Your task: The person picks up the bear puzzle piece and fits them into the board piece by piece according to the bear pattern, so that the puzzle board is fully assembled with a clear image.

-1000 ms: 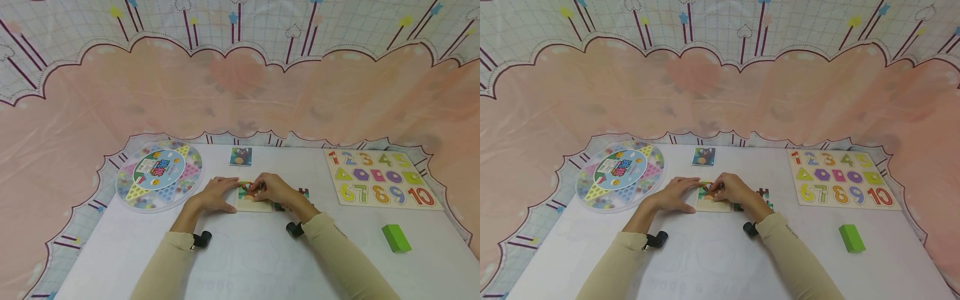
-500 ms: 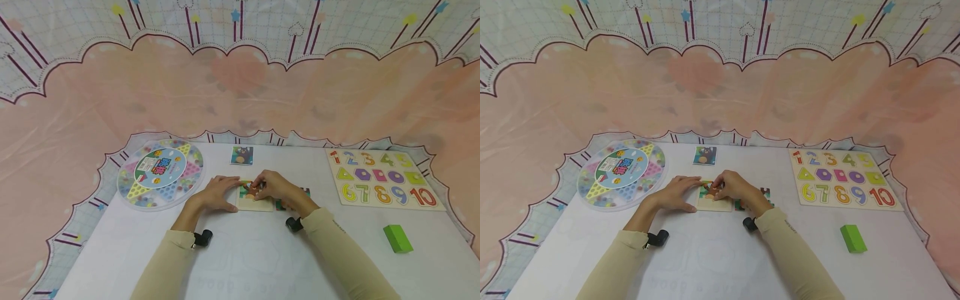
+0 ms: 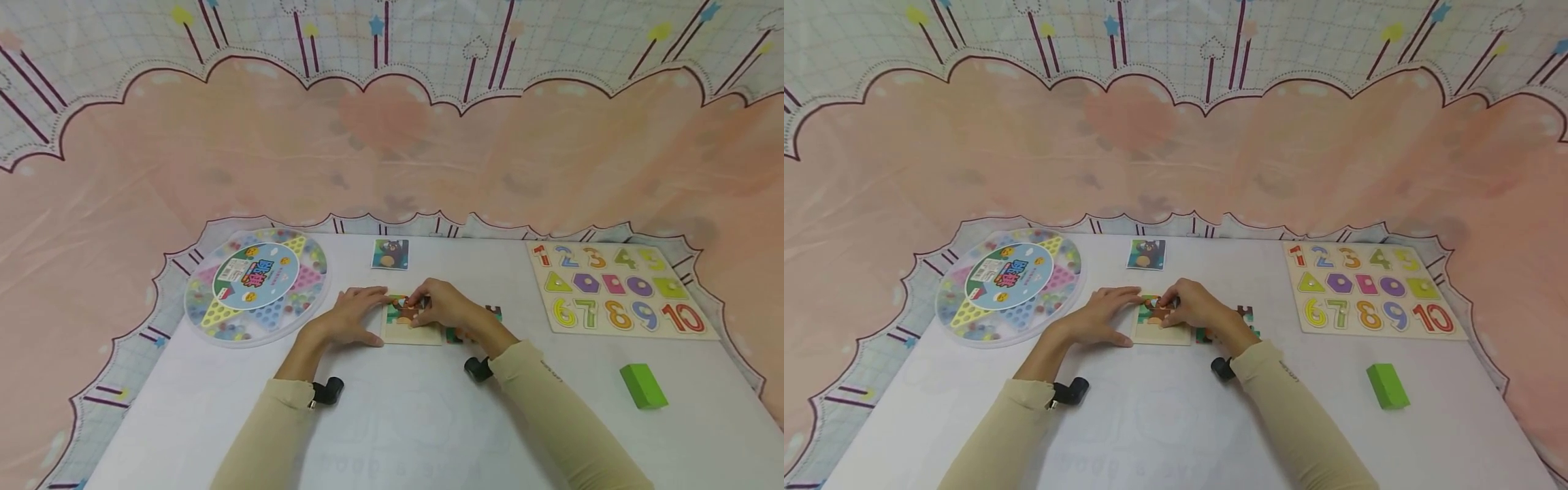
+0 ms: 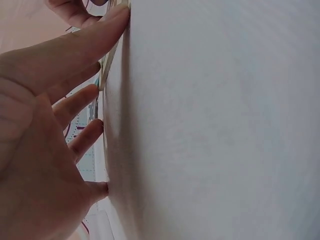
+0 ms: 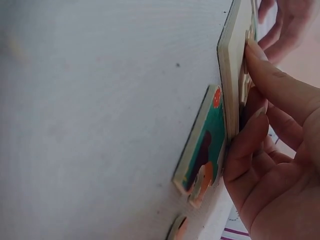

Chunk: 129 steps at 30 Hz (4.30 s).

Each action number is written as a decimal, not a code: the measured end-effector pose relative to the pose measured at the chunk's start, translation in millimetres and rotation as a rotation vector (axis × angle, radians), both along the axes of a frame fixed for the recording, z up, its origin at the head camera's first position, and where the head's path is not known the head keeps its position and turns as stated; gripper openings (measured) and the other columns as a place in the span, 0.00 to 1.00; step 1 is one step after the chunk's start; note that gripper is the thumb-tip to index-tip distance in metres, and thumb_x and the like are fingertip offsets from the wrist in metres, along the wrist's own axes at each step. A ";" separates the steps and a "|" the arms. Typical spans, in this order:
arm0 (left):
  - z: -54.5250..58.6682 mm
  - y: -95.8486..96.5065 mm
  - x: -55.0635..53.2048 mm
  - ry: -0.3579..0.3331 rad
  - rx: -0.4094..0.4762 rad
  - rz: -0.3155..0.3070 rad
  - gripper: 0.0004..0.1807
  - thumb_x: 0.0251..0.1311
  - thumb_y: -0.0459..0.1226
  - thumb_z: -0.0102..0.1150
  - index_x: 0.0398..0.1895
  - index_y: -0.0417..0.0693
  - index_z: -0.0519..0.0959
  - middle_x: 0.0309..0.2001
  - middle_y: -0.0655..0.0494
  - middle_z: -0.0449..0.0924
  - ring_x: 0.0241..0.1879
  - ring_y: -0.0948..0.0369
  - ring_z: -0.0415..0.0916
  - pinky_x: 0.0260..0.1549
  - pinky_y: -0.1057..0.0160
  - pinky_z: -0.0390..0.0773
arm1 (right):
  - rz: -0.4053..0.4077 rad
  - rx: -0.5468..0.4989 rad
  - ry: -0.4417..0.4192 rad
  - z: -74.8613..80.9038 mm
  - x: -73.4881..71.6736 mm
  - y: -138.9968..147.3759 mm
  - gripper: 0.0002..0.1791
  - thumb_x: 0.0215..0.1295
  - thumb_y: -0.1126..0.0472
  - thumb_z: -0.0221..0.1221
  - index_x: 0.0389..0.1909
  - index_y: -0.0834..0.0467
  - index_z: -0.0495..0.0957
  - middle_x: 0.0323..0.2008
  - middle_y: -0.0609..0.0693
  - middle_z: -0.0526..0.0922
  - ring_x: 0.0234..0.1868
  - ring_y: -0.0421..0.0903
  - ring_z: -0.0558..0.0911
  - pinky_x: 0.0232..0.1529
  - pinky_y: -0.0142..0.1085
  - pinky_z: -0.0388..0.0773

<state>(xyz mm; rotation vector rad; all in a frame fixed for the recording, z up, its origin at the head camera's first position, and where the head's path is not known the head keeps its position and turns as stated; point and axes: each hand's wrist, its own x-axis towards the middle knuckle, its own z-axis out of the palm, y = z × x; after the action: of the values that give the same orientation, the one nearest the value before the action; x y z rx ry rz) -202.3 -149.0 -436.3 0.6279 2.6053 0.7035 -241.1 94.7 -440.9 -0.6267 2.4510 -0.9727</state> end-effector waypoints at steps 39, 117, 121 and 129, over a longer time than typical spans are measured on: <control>-4.0 2.3 -3.4 0.010 0.004 -0.005 0.45 0.52 0.45 0.77 0.75 0.53 0.69 0.81 0.49 0.58 0.79 0.40 0.52 0.75 0.25 0.39 | -0.252 -0.023 0.053 7.3 16.7 128.4 0.22 0.69 0.53 0.64 0.60 0.58 0.79 0.65 0.60 0.76 0.67 0.61 0.73 0.68 0.60 0.72; 2.6 2.0 -3.1 -0.025 -0.005 0.000 0.46 0.53 0.46 0.76 0.76 0.54 0.67 0.81 0.51 0.56 0.80 0.42 0.50 0.77 0.29 0.39 | -0.183 -0.137 -0.020 5.4 14.6 33.1 0.11 0.62 0.56 0.71 0.44 0.55 0.89 0.55 0.56 0.85 0.37 0.42 0.83 0.34 0.32 0.79; 2.7 2.7 -3.4 -0.021 -0.006 -0.001 0.46 0.53 0.46 0.76 0.76 0.53 0.67 0.81 0.51 0.56 0.80 0.42 0.50 0.77 0.29 0.39 | -0.178 -0.103 0.011 1.7 15.1 28.4 0.10 0.62 0.55 0.71 0.42 0.53 0.89 0.53 0.54 0.86 0.39 0.42 0.81 0.37 0.32 0.78; 0.3 1.3 -5.0 -0.022 -0.024 0.001 0.46 0.53 0.47 0.76 0.76 0.55 0.66 0.82 0.52 0.56 0.80 0.43 0.50 0.77 0.29 0.40 | -0.163 -0.033 0.070 -0.1 15.9 20.2 0.10 0.60 0.56 0.72 0.39 0.56 0.89 0.48 0.55 0.87 0.42 0.43 0.81 0.43 0.33 0.77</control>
<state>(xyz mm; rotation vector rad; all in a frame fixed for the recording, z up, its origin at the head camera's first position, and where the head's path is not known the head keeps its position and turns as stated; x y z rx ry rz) -207.4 -147.7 -436.0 0.6080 2.5905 0.6748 -225.2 114.9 -441.1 -0.4845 2.5853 -1.0723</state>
